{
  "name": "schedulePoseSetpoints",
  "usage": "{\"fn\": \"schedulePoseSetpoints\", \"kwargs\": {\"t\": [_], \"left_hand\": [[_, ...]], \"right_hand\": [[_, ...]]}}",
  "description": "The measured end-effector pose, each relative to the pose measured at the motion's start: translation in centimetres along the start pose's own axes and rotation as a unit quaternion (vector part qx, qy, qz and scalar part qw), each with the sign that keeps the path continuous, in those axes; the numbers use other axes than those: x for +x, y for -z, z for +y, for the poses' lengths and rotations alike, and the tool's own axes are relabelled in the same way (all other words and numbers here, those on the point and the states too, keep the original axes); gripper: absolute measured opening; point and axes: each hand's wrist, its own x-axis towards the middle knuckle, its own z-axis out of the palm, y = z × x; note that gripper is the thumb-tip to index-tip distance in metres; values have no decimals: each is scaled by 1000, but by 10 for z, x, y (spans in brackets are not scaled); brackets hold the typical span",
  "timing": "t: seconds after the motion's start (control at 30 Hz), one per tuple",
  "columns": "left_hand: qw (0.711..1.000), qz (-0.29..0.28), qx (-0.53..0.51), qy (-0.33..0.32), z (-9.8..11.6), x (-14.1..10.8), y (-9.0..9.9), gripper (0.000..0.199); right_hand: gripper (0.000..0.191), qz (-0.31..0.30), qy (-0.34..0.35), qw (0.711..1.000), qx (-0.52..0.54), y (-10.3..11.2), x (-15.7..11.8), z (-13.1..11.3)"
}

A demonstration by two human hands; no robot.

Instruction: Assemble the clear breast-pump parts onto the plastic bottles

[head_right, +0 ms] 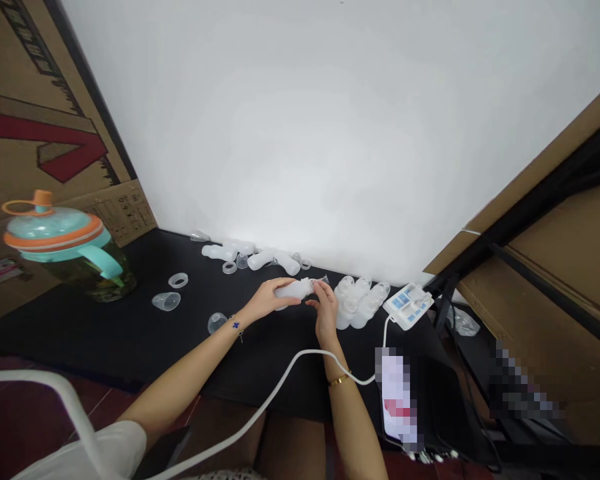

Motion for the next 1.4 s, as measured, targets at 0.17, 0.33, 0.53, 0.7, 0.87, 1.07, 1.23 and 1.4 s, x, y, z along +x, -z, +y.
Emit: {"fn": "schedulePoseSetpoints", "kwargs": {"t": [0.17,0.33,0.53,0.7,0.87,1.07,1.23,1.4], "left_hand": [[1000,-1,2,0,0,1,0,53],[1000,4,5,-7,-2,1,-1,54],[1000,3,9,2,-2,1,0,54],[1000,2,3,-4,-2,1,0,54],[1000,7,1,2,-2,1,0,55],[1000,5,7,3,-3,1,0,57],[1000,2,4,0,-3,1,-1,55],[1000,6,3,-3,-2,1,-1,53]], "right_hand": [[28,-20,12,1000,-3,0,-1,-1],[26,-2,7,1000,-1,0,2,2],[26,0,2,1000,6,0,1,2],[29,-9,6,1000,2,-1,-1,0],[26,-7,0,1000,7,-1,0,-1],[26,1,1,1000,11,0,1,0],[26,-5,7,1000,10,0,0,1],[26,-26,10,1000,11,1,-1,0]]}}
